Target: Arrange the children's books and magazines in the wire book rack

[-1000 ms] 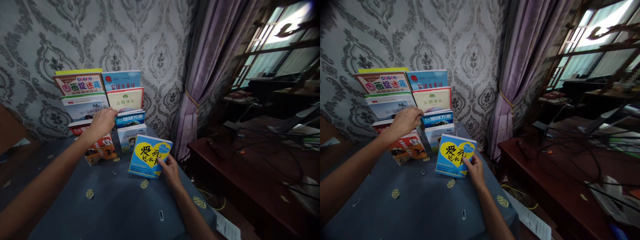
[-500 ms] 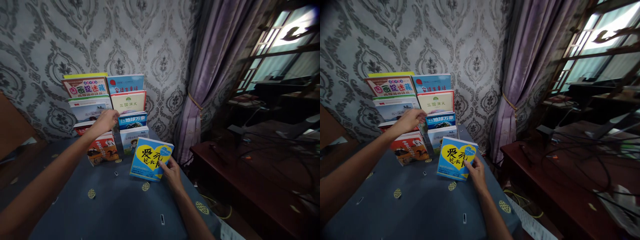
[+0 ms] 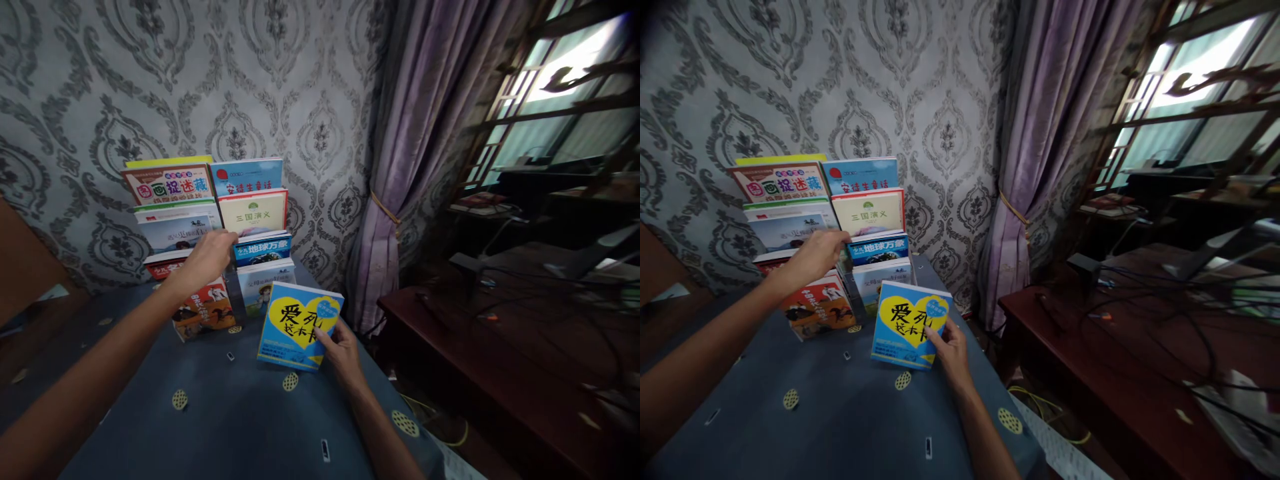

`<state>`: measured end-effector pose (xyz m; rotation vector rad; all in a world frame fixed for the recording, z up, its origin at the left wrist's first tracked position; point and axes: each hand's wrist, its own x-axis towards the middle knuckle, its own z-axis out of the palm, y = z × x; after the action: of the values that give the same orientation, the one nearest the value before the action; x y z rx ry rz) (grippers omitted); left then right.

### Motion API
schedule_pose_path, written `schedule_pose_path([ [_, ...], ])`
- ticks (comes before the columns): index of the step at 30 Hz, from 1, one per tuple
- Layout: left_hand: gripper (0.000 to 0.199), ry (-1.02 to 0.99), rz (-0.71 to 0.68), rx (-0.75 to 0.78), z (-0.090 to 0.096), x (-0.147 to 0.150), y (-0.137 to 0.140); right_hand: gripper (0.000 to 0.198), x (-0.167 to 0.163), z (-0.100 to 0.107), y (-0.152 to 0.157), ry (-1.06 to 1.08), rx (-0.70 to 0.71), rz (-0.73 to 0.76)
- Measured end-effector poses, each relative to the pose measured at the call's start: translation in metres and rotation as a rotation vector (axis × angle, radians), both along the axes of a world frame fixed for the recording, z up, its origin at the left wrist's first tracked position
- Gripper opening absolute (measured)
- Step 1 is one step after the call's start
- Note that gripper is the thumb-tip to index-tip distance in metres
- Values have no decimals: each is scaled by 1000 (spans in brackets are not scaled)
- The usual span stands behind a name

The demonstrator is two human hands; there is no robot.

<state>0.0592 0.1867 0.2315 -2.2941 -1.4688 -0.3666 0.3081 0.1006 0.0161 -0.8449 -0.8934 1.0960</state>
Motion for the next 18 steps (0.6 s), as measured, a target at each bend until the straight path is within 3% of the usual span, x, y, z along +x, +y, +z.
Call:
schedule_pose_path([
  [10,39,307,69,40,-3,20,-29,41,0,0,-1,2,24,5],
  [18,34,236,20,53,-10,13,-27,38,-1,-2,0,-8,50,12],
])
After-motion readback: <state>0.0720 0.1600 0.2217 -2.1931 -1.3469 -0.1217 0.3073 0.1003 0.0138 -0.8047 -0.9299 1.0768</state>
